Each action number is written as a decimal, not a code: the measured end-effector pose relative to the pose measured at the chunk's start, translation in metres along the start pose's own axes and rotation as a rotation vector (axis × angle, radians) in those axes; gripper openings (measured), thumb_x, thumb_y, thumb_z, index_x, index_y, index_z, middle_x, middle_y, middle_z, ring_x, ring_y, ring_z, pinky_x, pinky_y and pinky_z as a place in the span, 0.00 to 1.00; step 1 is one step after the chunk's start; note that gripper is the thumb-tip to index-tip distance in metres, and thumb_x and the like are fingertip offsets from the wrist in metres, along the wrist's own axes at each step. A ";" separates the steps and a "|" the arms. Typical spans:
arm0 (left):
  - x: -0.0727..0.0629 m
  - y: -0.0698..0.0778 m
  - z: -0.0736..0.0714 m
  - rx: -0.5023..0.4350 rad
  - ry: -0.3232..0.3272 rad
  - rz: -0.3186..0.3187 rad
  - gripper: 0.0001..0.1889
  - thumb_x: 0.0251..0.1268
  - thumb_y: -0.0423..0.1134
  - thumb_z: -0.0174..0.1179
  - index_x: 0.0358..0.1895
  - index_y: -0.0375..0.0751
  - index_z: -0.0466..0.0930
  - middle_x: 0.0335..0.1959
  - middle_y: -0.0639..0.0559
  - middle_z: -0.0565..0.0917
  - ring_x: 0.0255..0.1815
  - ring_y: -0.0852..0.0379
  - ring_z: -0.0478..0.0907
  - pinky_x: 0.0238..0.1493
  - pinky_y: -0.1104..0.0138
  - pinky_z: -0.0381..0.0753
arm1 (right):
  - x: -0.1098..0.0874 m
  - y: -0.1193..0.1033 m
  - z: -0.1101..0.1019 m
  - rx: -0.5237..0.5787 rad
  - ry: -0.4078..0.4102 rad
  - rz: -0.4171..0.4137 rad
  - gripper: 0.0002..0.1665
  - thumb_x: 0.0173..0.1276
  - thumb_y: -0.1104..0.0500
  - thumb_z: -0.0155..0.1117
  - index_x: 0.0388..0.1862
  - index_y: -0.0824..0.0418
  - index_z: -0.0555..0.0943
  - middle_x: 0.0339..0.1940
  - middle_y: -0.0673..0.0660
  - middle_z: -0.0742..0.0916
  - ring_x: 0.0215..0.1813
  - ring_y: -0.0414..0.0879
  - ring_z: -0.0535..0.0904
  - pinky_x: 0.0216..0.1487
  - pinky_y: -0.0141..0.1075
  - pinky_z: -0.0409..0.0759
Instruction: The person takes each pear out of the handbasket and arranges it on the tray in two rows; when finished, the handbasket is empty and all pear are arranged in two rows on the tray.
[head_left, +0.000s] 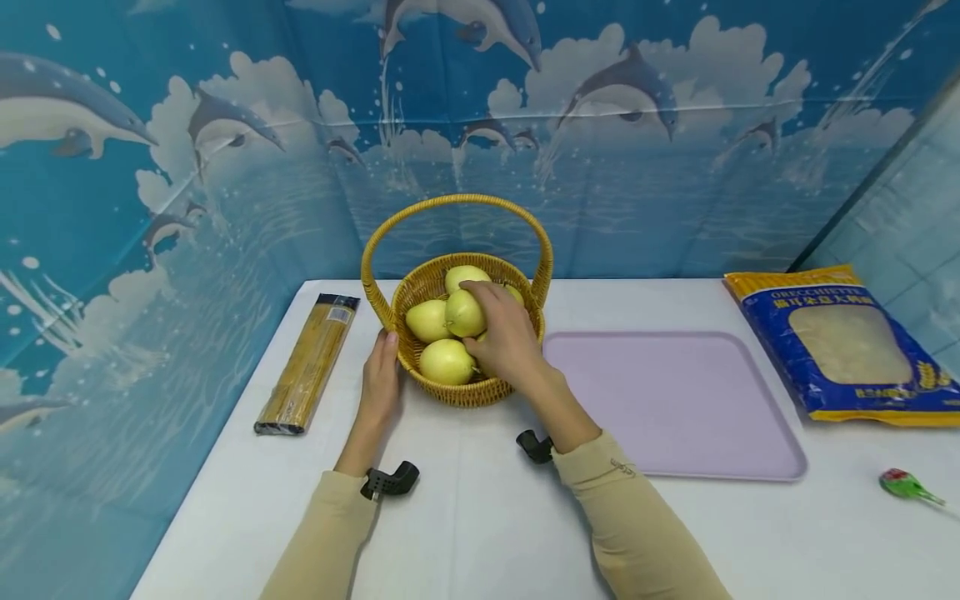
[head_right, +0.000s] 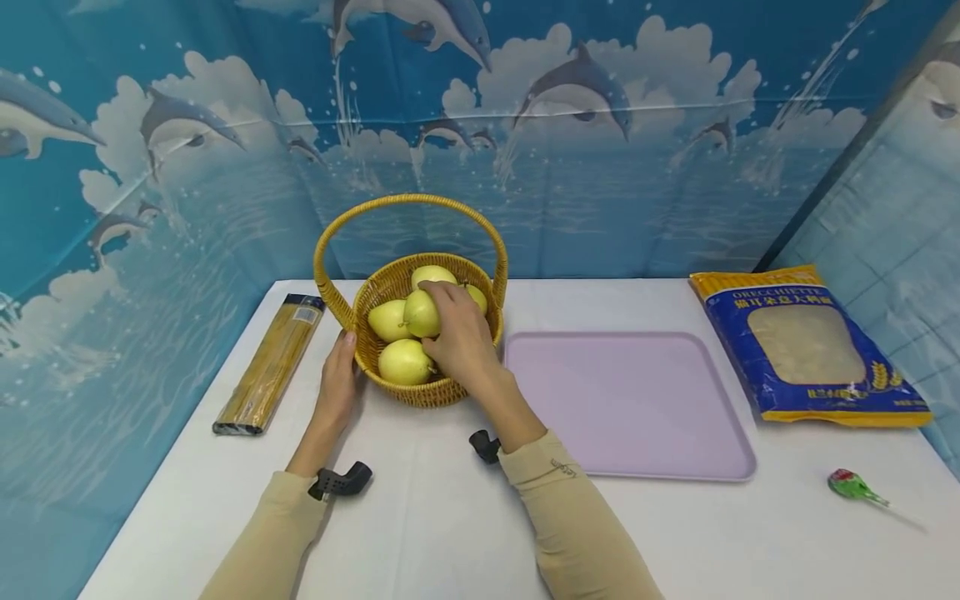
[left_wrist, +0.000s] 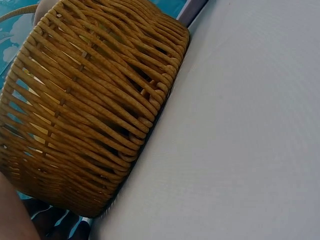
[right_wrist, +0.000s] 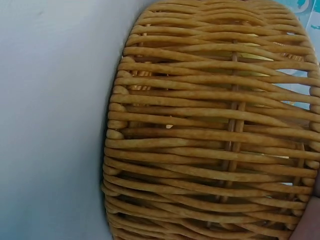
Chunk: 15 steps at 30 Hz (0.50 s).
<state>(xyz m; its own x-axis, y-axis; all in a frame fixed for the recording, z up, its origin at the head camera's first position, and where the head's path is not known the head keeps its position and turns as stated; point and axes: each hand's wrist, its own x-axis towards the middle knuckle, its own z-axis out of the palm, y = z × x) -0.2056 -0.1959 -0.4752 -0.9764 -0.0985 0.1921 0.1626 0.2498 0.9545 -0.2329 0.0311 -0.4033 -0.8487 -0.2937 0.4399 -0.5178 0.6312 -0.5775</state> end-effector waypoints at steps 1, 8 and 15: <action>0.001 -0.001 0.000 0.011 0.005 0.008 0.28 0.89 0.51 0.36 0.81 0.40 0.62 0.79 0.39 0.71 0.81 0.44 0.65 0.83 0.52 0.60 | 0.000 0.000 -0.001 -0.004 0.014 -0.003 0.48 0.57 0.66 0.82 0.76 0.55 0.73 0.71 0.59 0.81 0.71 0.58 0.77 0.67 0.57 0.79; 0.002 0.001 -0.002 0.098 0.052 0.024 0.28 0.89 0.53 0.38 0.77 0.39 0.68 0.75 0.39 0.76 0.77 0.44 0.71 0.80 0.51 0.65 | -0.011 -0.004 -0.010 0.030 0.090 -0.043 0.46 0.55 0.63 0.83 0.74 0.55 0.75 0.67 0.57 0.83 0.70 0.55 0.77 0.67 0.55 0.79; 0.000 -0.001 -0.002 0.091 0.061 0.009 0.29 0.88 0.54 0.38 0.78 0.40 0.67 0.76 0.39 0.75 0.78 0.43 0.70 0.80 0.50 0.64 | -0.034 -0.011 -0.031 0.086 0.126 -0.096 0.46 0.53 0.61 0.84 0.72 0.56 0.77 0.66 0.56 0.84 0.69 0.54 0.78 0.66 0.54 0.80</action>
<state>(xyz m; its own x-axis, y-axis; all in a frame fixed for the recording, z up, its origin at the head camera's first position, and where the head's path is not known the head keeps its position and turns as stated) -0.2056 -0.1981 -0.4756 -0.9640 -0.1535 0.2169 0.1552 0.3374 0.9285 -0.1954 0.0565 -0.3905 -0.7772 -0.2538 0.5758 -0.6079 0.5390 -0.5830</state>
